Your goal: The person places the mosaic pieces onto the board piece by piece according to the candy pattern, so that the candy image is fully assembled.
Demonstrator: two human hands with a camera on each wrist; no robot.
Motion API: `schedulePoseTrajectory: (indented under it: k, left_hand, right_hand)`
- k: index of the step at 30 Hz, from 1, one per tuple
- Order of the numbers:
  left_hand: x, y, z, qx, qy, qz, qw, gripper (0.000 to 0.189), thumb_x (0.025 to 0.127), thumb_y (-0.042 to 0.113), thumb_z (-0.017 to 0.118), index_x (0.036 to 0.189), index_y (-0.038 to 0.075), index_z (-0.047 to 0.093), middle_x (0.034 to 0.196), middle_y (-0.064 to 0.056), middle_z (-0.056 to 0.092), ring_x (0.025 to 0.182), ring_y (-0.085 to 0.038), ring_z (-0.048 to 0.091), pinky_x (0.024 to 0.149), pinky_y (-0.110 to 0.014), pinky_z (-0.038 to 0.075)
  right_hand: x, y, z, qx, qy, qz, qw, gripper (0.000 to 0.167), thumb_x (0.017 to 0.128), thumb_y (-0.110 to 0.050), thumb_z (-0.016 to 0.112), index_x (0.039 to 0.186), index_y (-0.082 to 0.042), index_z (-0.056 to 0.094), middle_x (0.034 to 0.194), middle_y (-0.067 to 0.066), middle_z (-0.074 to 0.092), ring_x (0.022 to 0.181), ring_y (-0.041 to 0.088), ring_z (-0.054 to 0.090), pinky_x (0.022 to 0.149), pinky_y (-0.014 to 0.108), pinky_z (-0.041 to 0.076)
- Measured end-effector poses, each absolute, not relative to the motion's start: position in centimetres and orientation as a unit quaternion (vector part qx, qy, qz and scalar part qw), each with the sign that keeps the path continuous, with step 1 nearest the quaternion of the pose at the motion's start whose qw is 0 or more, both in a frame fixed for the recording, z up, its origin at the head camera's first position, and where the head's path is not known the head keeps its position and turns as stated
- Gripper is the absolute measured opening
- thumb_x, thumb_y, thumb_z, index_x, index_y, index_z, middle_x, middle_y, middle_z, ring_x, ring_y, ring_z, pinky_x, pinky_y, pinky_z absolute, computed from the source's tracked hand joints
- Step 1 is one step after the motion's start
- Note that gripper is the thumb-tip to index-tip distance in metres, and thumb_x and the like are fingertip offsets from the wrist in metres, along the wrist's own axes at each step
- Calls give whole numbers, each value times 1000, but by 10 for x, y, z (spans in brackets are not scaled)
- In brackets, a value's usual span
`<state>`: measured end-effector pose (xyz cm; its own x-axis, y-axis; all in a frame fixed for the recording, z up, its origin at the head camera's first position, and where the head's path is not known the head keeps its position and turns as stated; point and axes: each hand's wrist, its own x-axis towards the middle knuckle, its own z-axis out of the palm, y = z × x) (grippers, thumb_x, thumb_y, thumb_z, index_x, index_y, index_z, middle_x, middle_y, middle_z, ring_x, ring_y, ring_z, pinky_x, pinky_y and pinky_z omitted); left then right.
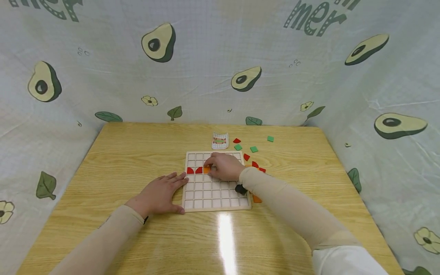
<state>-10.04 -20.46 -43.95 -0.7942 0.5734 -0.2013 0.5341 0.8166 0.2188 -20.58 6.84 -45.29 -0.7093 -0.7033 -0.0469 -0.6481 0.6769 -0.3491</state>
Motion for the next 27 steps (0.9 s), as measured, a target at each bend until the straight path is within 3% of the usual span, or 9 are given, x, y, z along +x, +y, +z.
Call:
schedulePoseTrajectory:
  k: [6,16,27]
  left_hand:
    - [-100,-204,-440,288,945,81,131,100,74,66,76,152,12,44,159,-7,34,144,-36,31,110,-57,31]
    - [-101,-203,-441,290,945,84,129,102,73,67,76,152,13,43,159,-6,34,144,-36,31,110,-57,31]
    - [-100,-203,-444,292,945,79,128,101,73,68,75,152,13,44,159,-7,34,143,-37,32,110,-57,31]
  right_hand:
    - [-213,104,-434,-334,916,-191,113,31,94,-23,67,125,-17,71,114,-3,63,74,10,56,71,29,50]
    - [-213,199,-426,-265,942,-178,99,31,91,-19,73,121,-9,72,107,6,65,72,15,54,71,33,49]
    - [-188,232,-447,-295,937,-168,85,28,90,-16,74,118,-14,73,108,-2,65,73,11,51,71,29,49]
